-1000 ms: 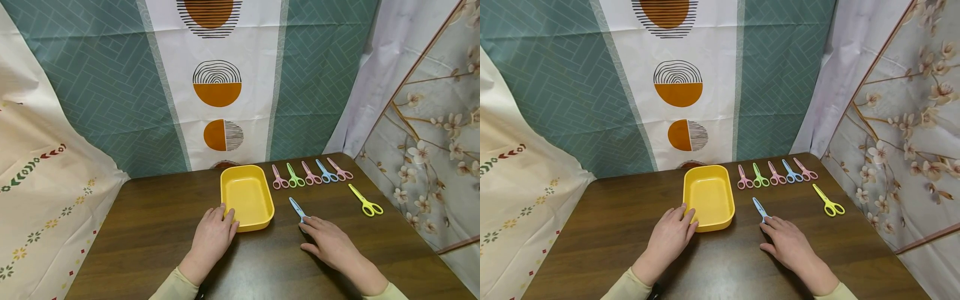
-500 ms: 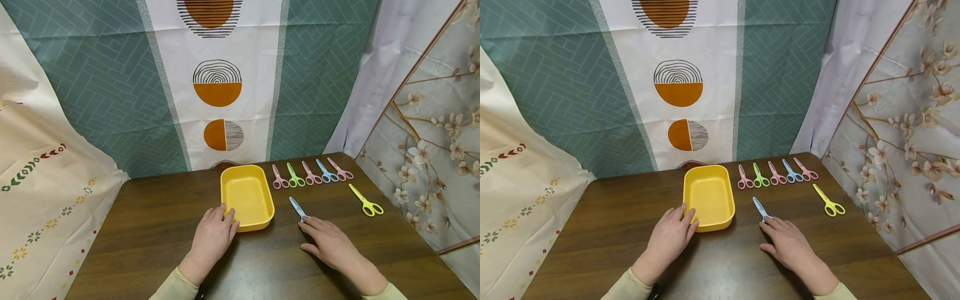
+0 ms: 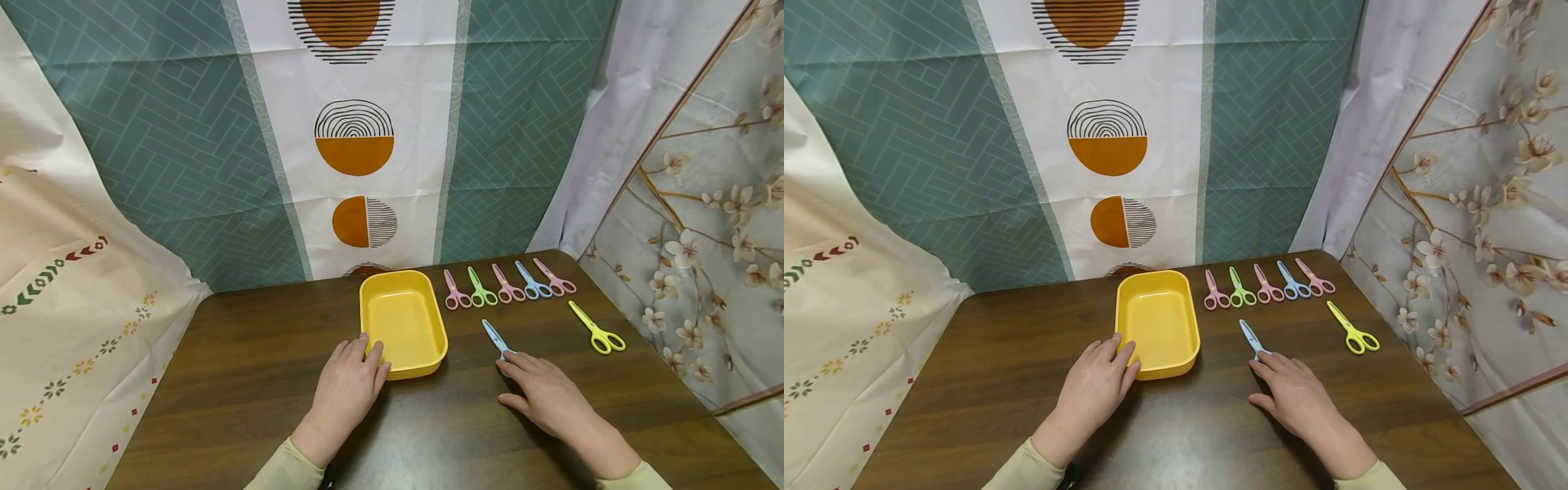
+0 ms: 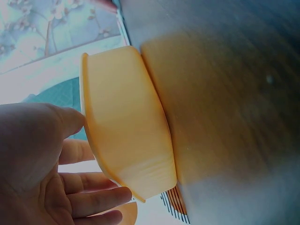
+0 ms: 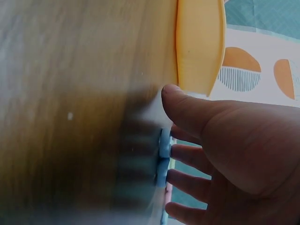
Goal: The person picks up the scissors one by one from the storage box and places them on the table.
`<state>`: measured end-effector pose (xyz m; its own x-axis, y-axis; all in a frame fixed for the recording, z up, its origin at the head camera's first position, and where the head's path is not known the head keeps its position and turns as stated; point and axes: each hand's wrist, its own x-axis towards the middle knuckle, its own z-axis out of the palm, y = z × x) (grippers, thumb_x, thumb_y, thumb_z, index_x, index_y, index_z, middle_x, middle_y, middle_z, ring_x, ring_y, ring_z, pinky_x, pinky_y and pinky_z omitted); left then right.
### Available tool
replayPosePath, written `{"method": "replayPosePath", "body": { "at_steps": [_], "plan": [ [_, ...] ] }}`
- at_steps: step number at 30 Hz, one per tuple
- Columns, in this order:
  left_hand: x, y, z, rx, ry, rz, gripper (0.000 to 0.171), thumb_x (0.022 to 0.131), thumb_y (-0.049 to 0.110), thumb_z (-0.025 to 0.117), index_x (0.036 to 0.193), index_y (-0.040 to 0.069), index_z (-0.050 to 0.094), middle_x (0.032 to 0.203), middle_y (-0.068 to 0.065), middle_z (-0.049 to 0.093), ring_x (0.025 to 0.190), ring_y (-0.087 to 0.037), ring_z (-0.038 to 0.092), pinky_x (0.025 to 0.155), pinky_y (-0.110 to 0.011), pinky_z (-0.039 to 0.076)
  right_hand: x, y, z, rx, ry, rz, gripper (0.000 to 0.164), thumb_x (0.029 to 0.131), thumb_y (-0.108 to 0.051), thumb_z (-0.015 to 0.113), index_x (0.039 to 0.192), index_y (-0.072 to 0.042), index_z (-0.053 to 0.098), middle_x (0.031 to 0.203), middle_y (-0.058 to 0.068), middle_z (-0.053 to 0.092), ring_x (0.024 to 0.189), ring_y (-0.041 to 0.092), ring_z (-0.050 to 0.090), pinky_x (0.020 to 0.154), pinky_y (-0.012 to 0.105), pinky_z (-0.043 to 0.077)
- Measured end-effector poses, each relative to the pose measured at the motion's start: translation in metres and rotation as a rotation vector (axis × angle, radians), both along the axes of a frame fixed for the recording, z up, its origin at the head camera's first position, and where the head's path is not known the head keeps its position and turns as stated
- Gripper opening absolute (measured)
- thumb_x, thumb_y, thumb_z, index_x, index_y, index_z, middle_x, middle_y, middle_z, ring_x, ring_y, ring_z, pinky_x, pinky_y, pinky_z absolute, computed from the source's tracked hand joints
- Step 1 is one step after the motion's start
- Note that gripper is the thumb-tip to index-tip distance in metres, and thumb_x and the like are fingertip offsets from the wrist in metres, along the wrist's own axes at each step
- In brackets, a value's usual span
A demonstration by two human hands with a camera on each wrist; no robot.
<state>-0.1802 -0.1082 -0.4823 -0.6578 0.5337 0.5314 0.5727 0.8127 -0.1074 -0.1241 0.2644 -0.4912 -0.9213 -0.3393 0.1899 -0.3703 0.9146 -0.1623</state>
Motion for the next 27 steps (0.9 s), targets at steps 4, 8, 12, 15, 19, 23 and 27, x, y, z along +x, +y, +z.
{"method": "replayPosePath", "body": {
  "at_steps": [4,8,12,15,19,23,27],
  "plan": [
    [0.000,0.000,0.000,0.002,-0.001,-0.003,0.037,0.104,0.034,0.079,0.126,0.004,0.078,0.123,-0.025,0.075,0.111,-0.038,0.077,0.104,-0.054,0.060,-0.001,0.006,0.000,-0.007,0.006,-0.011,0.057,0.095,-0.037,0.088,0.141,-0.006,0.073,0.148,0.020,0.067,0.136,0.045,0.064,0.110,0.067,0.051],
    [0.000,0.000,0.000,0.004,-0.004,-0.004,0.038,0.104,0.035,0.079,0.125,0.004,0.078,0.123,-0.024,0.075,0.111,-0.038,0.077,0.103,-0.054,0.060,-0.003,0.013,-0.002,-0.007,0.005,-0.023,0.057,0.095,-0.037,0.087,0.140,-0.005,0.074,0.147,0.021,0.067,0.135,0.046,0.064,0.110,0.067,0.050],
    [0.000,0.000,0.000,0.006,-0.003,-0.005,0.038,0.104,0.035,0.079,0.125,0.004,0.078,0.122,-0.024,0.075,0.111,-0.038,0.077,0.103,-0.055,0.060,-0.005,0.021,-0.004,0.001,0.016,-0.034,0.057,0.095,-0.038,0.088,0.139,-0.004,0.074,0.146,0.022,0.067,0.134,0.047,0.064,0.110,0.068,0.049],
    [0.000,0.000,0.000,0.006,0.001,-0.003,0.038,0.104,0.035,0.079,0.125,0.004,0.078,0.122,-0.024,0.075,0.111,-0.037,0.077,0.104,-0.054,0.060,-0.006,0.028,-0.004,0.003,0.030,-0.044,0.056,0.095,-0.037,0.088,0.138,-0.003,0.074,0.145,0.023,0.068,0.134,0.048,0.064,0.110,0.068,0.049],
    [-0.001,0.000,-0.001,0.006,0.004,-0.003,0.038,0.104,0.035,0.079,0.125,0.004,0.078,0.123,-0.025,0.075,0.111,-0.038,0.077,0.104,-0.054,0.059,-0.005,0.037,-0.003,0.009,0.030,-0.073,0.056,0.094,-0.036,0.088,0.137,-0.002,0.074,0.145,0.024,0.068,0.133,0.048,0.064,0.109,0.071,0.048],
    [-0.001,0.000,0.000,0.007,0.002,-0.001,0.038,0.104,0.035,0.079,0.126,0.004,0.078,0.124,-0.024,0.075,0.111,-0.038,0.077,0.105,-0.054,0.059,-0.006,0.047,-0.002,0.018,0.014,-0.107,0.057,0.095,-0.036,0.088,0.137,-0.001,0.074,0.145,0.025,0.067,0.133,0.048,0.064,0.109,0.073,0.047],
    [0.000,0.000,0.000,0.008,-0.004,0.004,0.039,0.104,0.035,0.079,0.126,0.004,0.078,0.124,-0.024,0.075,0.111,-0.038,0.077,0.105,-0.054,0.059,-0.008,0.058,-0.001,0.016,-0.006,-0.131,0.056,0.096,-0.035,0.087,0.137,0.000,0.074,0.145,0.027,0.067,0.134,0.048,0.063,0.109,0.075,0.046]
  ]
}}
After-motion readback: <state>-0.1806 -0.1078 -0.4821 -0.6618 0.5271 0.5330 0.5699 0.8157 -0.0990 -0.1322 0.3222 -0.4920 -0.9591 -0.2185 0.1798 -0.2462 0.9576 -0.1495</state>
